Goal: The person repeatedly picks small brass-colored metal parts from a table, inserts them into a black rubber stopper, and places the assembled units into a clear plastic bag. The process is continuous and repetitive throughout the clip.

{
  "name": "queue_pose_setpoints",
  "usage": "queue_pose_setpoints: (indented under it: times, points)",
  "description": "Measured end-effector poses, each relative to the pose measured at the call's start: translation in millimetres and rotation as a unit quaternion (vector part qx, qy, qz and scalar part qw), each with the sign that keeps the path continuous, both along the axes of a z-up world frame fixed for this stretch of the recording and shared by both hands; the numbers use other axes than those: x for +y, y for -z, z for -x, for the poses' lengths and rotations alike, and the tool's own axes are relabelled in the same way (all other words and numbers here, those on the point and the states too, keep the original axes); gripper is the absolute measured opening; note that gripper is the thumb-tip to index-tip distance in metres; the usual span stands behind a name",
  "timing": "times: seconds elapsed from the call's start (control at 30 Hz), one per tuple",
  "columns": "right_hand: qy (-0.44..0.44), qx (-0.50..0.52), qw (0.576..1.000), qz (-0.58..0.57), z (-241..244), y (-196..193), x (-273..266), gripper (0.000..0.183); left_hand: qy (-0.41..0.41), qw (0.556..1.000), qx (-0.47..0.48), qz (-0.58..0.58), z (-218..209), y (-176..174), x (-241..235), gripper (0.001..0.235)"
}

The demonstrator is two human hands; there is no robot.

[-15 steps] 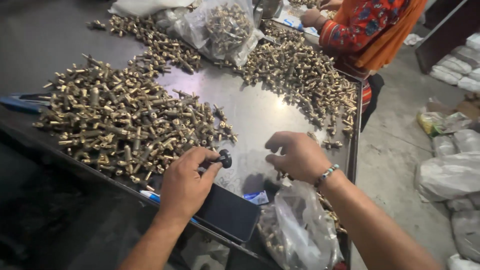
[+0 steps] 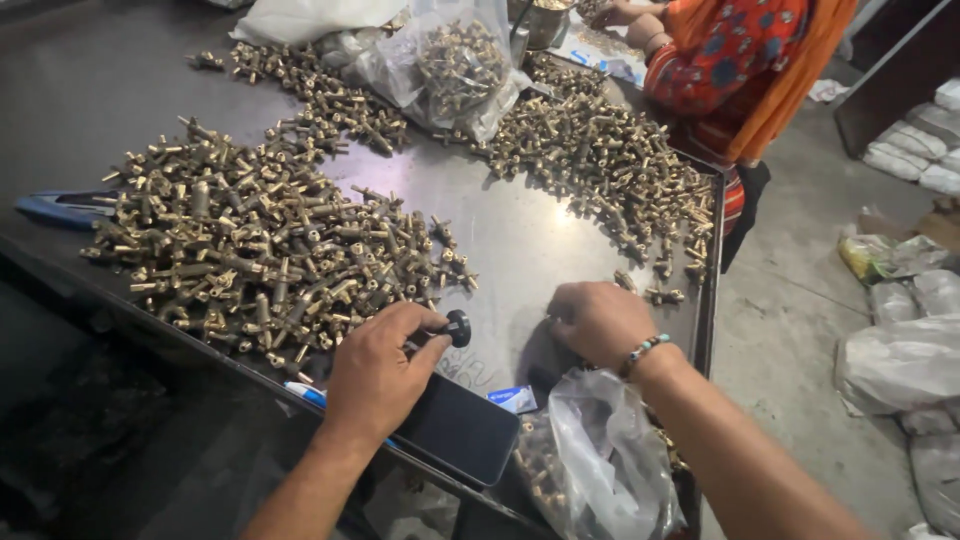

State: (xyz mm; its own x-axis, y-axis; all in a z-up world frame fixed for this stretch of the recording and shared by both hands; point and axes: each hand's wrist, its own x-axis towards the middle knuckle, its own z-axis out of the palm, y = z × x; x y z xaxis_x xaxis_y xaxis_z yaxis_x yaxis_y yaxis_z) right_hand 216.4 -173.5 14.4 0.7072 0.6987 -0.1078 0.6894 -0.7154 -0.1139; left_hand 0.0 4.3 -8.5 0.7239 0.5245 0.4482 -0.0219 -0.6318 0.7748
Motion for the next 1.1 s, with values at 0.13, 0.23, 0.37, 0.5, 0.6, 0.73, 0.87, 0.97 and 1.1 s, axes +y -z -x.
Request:
queue_pose_setpoints:
  times: [0.13,0.23,0.37,0.5,0.6,0.73,0.87,0.97,1.1]
  points:
    - [-0.089,0.012,0.981,-0.173,7,10,10,0.015,0.007,0.999,-0.034,-0.011,4,-7,-1,0.019]
    - [-0.100,0.271,0.881,-0.374,18,20,13,0.018,0.009,0.999,-0.007,0.041,5,-14,-3,0.018]
    - [-0.020,0.459,0.769,-0.444,43,17,20,0.026,0.000,0.992,-0.004,0.124,3,-8,0,0.016]
    - [-0.042,0.491,0.735,-0.466,55,15,22,0.031,-0.001,0.988,0.007,0.157,3,-8,1,0.015]
    - [-0.076,0.474,0.747,-0.459,51,18,19,0.027,0.004,0.990,0.005,0.143,3,-10,0,0.014]
    - [-0.077,0.490,0.744,-0.447,52,21,19,0.024,0.022,0.996,-0.049,0.074,5,-6,0,0.017]
    - [-0.062,0.472,0.753,-0.455,52,25,18,0.022,-0.010,0.993,-0.020,0.120,4,-9,-2,0.017]
    - [-0.069,0.473,0.751,-0.455,50,28,17,0.021,-0.032,0.990,-0.014,0.134,3,-6,0,0.016]
    - [-0.092,0.474,0.755,-0.444,49,31,16,0.019,-0.009,0.990,-0.034,0.137,4,-3,0,0.015]
